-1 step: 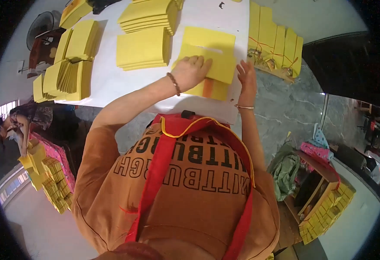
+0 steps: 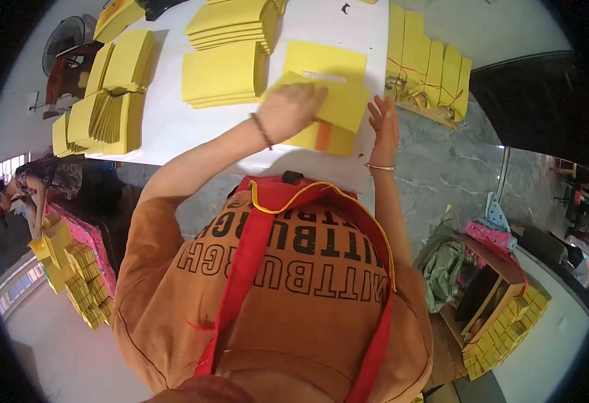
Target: Fold and stack yellow paper sheets (joss paper) at a work table.
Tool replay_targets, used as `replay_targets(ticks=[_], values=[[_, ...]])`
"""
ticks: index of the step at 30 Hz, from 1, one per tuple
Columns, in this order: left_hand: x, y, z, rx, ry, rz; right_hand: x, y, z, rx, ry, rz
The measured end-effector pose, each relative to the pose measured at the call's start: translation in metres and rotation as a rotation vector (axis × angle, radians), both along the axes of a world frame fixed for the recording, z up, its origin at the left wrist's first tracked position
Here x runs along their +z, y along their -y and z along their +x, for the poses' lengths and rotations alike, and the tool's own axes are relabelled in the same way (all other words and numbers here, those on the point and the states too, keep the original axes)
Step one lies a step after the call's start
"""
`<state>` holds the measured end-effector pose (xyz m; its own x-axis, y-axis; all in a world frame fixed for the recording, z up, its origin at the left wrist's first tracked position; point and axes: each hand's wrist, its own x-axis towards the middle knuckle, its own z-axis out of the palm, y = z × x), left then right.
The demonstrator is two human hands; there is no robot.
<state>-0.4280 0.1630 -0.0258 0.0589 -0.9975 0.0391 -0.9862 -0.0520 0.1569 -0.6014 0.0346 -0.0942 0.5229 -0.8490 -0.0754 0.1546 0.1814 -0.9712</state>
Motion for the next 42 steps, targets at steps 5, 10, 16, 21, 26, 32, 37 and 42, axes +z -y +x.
replay_targets(ticks=[5, 10, 16, 21, 26, 32, 37, 42], values=[[0.045, -0.072, 0.071, 0.15, 0.248, -0.553, 0.005, -0.011, -0.005, 0.05, -0.128, 0.024], [-0.019, -0.107, 0.129, 0.314, 0.37, -0.321, -0.004, -0.018, 0.0, 0.078, -0.134, 0.034], [-0.035, -0.103, 0.128, 0.347, 0.337, -0.205, -0.006, -0.021, 0.0, 0.071, -0.172, 0.041], [-0.051, -0.099, 0.131, 0.334, 0.329, -0.118, -0.011, -0.02, 0.001, 0.064, -0.177, 0.011], [-0.067, -0.109, 0.121, 0.34, 0.22, -0.079, -0.01, -0.023, 0.002, 0.065, -0.192, -0.021], [-0.067, -0.107, 0.122, 0.341, 0.147, -0.058, -0.009, -0.015, -0.002, 0.093, -0.306, -0.563], [-0.051, -0.111, 0.131, 0.318, 0.09, -0.017, -0.009, -0.008, -0.003, 0.207, -0.413, -0.979], [-0.04, -0.109, 0.133, 0.301, 0.089, -0.046, -0.022, -0.012, -0.007, 0.268, -0.352, -0.756]])
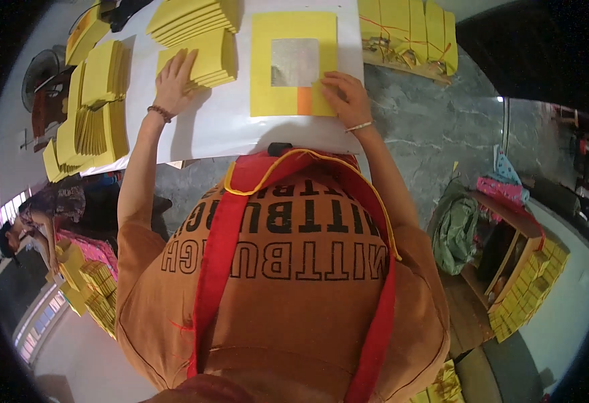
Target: Fold and stack yellow paper sheets (joss paper) at a work table.
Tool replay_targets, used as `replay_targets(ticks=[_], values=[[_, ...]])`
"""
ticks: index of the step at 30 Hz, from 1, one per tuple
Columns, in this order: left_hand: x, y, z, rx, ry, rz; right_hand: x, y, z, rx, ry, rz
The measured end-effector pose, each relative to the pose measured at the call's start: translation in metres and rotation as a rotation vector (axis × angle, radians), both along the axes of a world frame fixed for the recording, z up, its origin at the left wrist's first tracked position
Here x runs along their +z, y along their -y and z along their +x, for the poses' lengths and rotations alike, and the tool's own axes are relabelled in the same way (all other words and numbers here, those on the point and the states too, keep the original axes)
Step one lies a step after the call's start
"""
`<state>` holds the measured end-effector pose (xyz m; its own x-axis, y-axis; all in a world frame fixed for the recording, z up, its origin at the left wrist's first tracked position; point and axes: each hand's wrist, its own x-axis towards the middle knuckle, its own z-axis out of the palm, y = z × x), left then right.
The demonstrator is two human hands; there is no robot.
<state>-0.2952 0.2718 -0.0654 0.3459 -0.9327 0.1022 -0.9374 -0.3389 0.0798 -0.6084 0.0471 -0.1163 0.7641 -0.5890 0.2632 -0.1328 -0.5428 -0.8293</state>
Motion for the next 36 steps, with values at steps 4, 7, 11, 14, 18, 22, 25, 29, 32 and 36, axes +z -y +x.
replay_targets(ticks=[4, 7, 11, 14, 18, 22, 25, 29, 32, 36], values=[[0.019, 0.012, -0.029, -0.018, -0.03, -0.141, -0.002, 0.001, 0.001, -0.04, 0.011, 0.223], [0.015, 0.027, -0.077, -0.266, -0.348, -0.347, -0.004, 0.003, 0.003, -0.022, 0.03, 0.207], [0.005, 0.049, -0.133, -0.474, -0.237, -0.229, -0.002, 0.004, 0.002, -0.014, 0.039, 0.176], [0.002, 0.054, -0.132, -0.484, -0.257, -0.194, -0.005, 0.005, 0.001, -0.01, 0.042, 0.207], [0.01, 0.059, -0.124, -0.512, -0.398, -0.209, -0.008, 0.005, -0.001, -0.004, 0.059, 0.249], [0.011, 0.061, -0.122, -0.502, -0.466, -0.194, -0.008, 0.004, -0.001, -0.018, 0.058, 0.307], [0.007, 0.062, -0.121, -0.487, -0.54, -0.231, -0.008, 0.004, 0.0, -0.012, 0.09, 0.35], [0.006, 0.063, -0.124, -0.414, -0.537, -0.21, -0.008, 0.004, 0.001, -0.025, 0.06, 0.315], [0.008, 0.066, -0.125, -0.364, -0.548, -0.167, -0.011, 0.006, 0.001, -0.028, 0.077, 0.34], [0.008, 0.067, -0.125, -0.331, -0.557, -0.164, -0.009, 0.004, 0.002, -0.033, 0.097, 0.351]])
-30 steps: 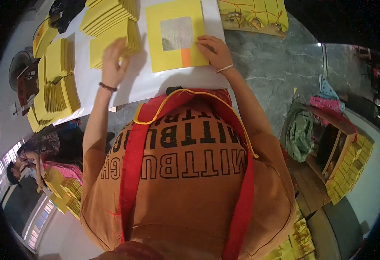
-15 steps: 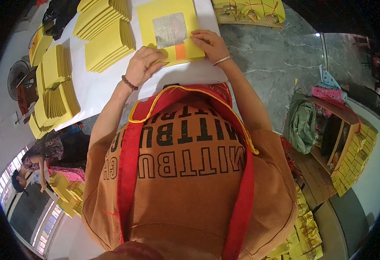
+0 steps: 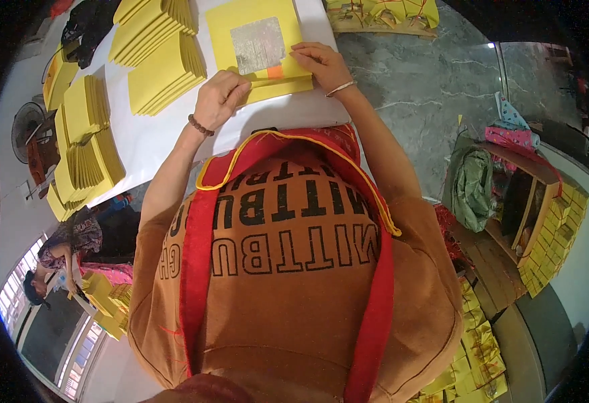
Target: Fold and stack yellow paper sheets (joss paper) at a work table.
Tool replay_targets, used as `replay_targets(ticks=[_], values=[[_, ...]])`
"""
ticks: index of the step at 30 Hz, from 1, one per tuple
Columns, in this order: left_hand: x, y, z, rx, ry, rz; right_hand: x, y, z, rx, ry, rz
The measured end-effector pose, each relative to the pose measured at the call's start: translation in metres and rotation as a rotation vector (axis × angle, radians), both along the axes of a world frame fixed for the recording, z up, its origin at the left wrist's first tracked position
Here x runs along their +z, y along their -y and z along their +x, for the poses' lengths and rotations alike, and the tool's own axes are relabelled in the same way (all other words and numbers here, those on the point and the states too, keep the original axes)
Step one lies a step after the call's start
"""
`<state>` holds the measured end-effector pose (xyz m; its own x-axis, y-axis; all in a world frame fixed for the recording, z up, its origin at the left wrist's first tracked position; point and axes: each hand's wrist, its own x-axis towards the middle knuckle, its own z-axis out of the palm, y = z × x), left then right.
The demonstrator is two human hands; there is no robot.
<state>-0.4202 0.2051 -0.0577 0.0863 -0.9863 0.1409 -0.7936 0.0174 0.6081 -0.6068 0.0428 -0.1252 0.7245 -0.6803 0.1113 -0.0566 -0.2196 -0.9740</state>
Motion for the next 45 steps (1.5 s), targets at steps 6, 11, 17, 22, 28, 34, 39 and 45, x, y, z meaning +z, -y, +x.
replay_targets(ticks=[6, 11, 17, 22, 28, 34, 39, 45], values=[[0.002, 0.001, -0.001, 0.024, -0.027, 0.059, 0.001, 0.0, 0.001, -0.001, -0.012, 0.011], [-0.001, 0.002, 0.001, 0.011, -0.06, 0.038, -0.001, 0.0, 0.001, -0.018, -0.023, 0.041], [-0.008, 0.002, 0.004, 0.074, -0.163, 0.057, 0.001, 0.004, 0.0, 0.033, 0.031, 0.073], [-0.008, 0.006, 0.009, 0.21, -0.367, 0.227, -0.006, 0.008, -0.008, 0.147, -0.02, 0.086], [-0.005, 0.005, 0.003, 0.127, -0.078, -0.047, -0.005, 0.005, -0.006, 0.086, -0.074, -0.026], [-0.003, -0.002, 0.001, -0.274, 0.254, -0.148, -0.002, 0.008, -0.008, 0.151, -0.002, -0.078], [-0.005, 0.002, 0.004, -0.293, 0.238, -0.125, -0.001, 0.009, -0.008, 0.143, -0.003, -0.014], [-0.002, 0.005, 0.012, -0.32, 0.096, -0.088, 0.006, 0.007, -0.009, 0.155, -0.032, 0.039]])
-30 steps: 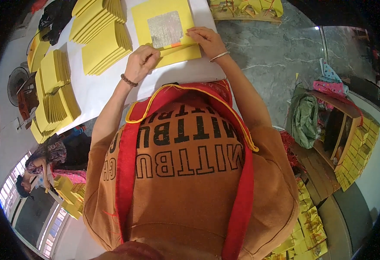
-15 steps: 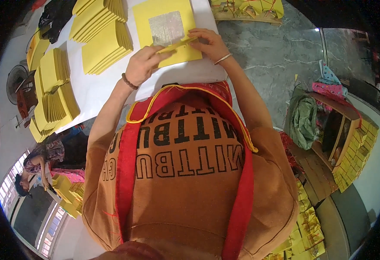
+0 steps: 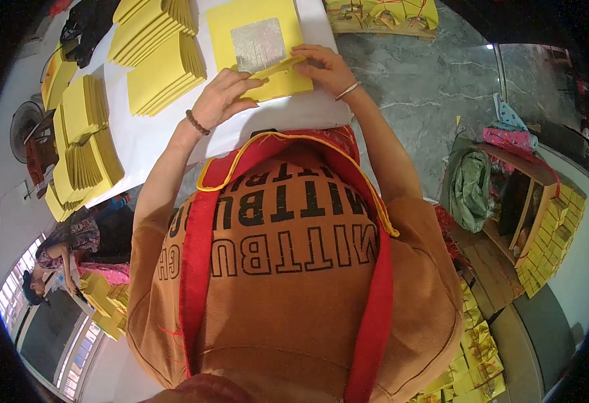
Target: Fold and stack yellow paper sheets (joss paper) at a work table.
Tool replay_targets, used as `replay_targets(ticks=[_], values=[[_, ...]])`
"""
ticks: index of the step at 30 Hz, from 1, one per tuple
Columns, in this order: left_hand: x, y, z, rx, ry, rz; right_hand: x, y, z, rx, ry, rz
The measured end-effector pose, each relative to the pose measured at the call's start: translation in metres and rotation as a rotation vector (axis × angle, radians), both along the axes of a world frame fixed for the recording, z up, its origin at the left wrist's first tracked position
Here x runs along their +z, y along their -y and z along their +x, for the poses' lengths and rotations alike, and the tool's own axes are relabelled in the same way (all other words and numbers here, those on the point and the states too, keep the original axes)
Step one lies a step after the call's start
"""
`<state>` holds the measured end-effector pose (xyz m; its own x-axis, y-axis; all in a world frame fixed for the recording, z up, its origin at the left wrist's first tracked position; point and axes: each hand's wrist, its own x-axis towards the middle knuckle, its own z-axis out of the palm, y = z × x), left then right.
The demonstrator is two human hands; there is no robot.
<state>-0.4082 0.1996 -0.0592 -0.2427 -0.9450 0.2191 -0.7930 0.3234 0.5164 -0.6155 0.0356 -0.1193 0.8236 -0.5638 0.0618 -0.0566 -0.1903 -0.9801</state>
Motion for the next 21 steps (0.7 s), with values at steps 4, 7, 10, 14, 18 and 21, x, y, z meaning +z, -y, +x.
replay_targets(ticks=[4, 7, 10, 14, 18, 21], values=[[-0.006, 0.0, 0.006, 0.012, -0.048, -0.039, 0.005, 0.002, -0.003, 0.048, -0.013, 0.214], [-0.003, 0.003, -0.002, 0.15, -0.136, -0.074, 0.0, 0.005, -0.004, 0.101, 0.07, 0.086], [0.003, 0.005, -0.001, 0.169, 0.008, 0.077, -0.006, 0.0, 0.005, -0.026, -0.008, -0.294], [0.014, -0.008, 0.006, 0.328, -0.369, 0.187, -0.003, -0.001, 0.006, -0.072, -0.064, -0.08], [-0.007, -0.018, 0.032, 0.264, -0.065, 0.028, -0.009, 0.0, 0.005, -0.051, -0.048, 0.124], [-0.014, -0.016, 0.025, 0.305, -0.004, -0.007, -0.009, 0.004, 0.005, -0.003, 0.111, -0.012]])
